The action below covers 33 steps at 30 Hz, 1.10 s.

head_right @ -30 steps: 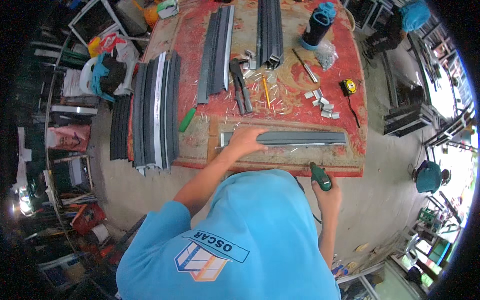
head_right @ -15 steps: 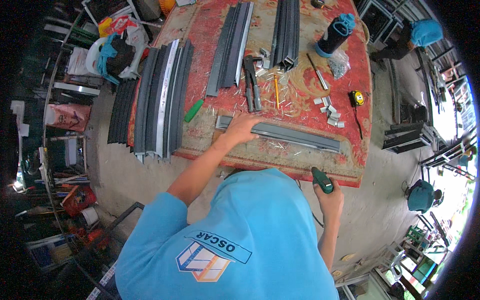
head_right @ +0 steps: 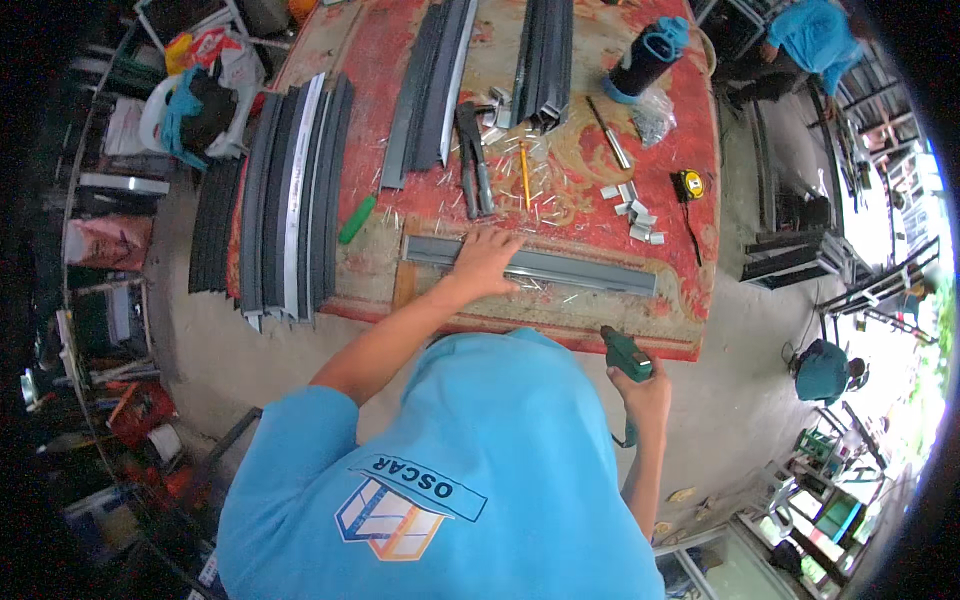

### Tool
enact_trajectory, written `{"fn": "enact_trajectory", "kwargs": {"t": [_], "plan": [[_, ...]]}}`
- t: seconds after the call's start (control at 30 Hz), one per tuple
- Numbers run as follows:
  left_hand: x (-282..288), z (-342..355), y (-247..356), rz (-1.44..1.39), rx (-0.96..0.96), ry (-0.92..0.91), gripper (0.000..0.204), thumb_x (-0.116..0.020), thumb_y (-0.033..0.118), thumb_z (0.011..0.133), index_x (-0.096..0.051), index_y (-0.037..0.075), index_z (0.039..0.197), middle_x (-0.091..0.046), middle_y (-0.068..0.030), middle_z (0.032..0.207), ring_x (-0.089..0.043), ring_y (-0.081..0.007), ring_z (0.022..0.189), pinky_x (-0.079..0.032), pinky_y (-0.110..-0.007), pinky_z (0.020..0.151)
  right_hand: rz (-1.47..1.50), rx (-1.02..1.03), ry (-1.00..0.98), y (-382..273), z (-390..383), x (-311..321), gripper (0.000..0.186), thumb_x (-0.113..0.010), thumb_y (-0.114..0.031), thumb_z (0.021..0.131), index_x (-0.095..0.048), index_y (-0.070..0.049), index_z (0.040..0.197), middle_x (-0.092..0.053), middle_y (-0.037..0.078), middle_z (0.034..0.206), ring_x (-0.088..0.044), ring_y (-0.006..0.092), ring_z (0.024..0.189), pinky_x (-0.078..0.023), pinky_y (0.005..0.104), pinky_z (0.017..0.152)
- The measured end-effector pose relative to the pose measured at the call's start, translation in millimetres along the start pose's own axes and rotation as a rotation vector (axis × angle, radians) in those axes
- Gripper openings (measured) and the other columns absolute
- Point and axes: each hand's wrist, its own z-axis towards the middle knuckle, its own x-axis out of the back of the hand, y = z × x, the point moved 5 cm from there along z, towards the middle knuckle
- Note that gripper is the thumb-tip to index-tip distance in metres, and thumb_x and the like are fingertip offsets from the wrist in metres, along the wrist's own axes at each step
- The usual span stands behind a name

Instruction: Drilling holes into aluminum window or door frames using an electric drill.

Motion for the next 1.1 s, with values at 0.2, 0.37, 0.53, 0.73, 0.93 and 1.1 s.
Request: {"fn": "enact_trajectory", "kwargs": {"t": [0.2,0.37,0.53,0.73,0.93,1.1], "plan": [[-22.2,4.3,-13.5,-0.022,-0.014,-0.008,0.07,-0.085,0.038,0.075,-0.06,0.014,0.136,-0.065,-0.0088,0.127,-0.056,-0.0317,0.127,-0.038,-0.053,0.106,0.181,0.023,-0.02,-70.6,-23.9,20.4,0.065,-0.087,-0.024,0.072,-0.064,0.002,0.127,-0.075,0.013,0.104,-0.071,0.022,0.097,-0.055,0.0359,0.088],[-22.4,3.6,-15.7,-0.023,0.026,0.006,0.057,-0.078,0.039,0.081,-0.063,0.015,0.131,-0.065,-0.0094,0.124,-0.058,-0.0296,0.122,-0.04,-0.049,0.101,0.182,0.393,-0.072,-169.2,-30.7,1.7,0.063,-0.088,-0.024,0.072,-0.064,0.002,0.125,-0.075,0.014,0.107,-0.071,0.0217,0.097,-0.055,0.0361,0.088],[-46.7,-0.4,-25.0,-0.049,-0.025,0.513,0.027,-0.06,0.043,0.087,-0.056,0.015,0.089,-0.06,-0.0085,0.092,-0.059,-0.0274,0.095,-0.041,-0.043,0.091,-0.064,0.72,-0.355,-250.6,-27.2,-63.2,0.066,-0.089,-0.03,0.071,-0.065,-0.003,0.127,-0.076,0.02,0.101,-0.075,0.0338,0.094,-0.057,0.0421,0.086],[-41.6,-4.0,-13.7,-0.121,-0.055,0.642,0.023,-0.06,0.032,0.084,-0.059,0.012,0.094,-0.061,-0.0054,0.091,-0.061,-0.0248,0.095,-0.039,-0.046,0.088,-0.301,0.859,-0.478,-288.3,-26.4,-129.2,0.066,-0.085,-0.028,0.071,-0.065,0.002,0.126,-0.075,0.022,0.105,-0.074,0.0348,0.099,-0.056,0.042,0.091],[-70.4,2.1,-23.4,-0.628,-0.019,0.659,0.023,-0.059,0.034,0.083,-0.056,0.013,0.093,-0.057,-0.0057,0.091,-0.056,-0.0245,0.096,-0.038,-0.046,0.089,-0.396,0.902,-0.479,-304.0,-31.5,-146.4,0.066,-0.085,-0.031,0.071,-0.065,-0.001,0.126,-0.075,0.022,0.106,-0.074,0.0378,0.099,-0.058,0.0443,0.088],[-83.1,5.4,-22.6,-2.214,-0.017,0.387,0.022,-0.059,0.033,0.084,-0.055,0.014,0.093,-0.055,-0.0048,0.091,-0.053,-0.0236,0.094,-0.038,-0.045,0.09,-0.403,0.899,-0.447,-299.5,-27.0,-146.9,0.064,-0.082,-0.037,0.073,-0.064,-0.007,0.127,-0.074,0.02,0.102,-0.072,0.0401,0.093,-0.058,0.0477,0.085]]}}
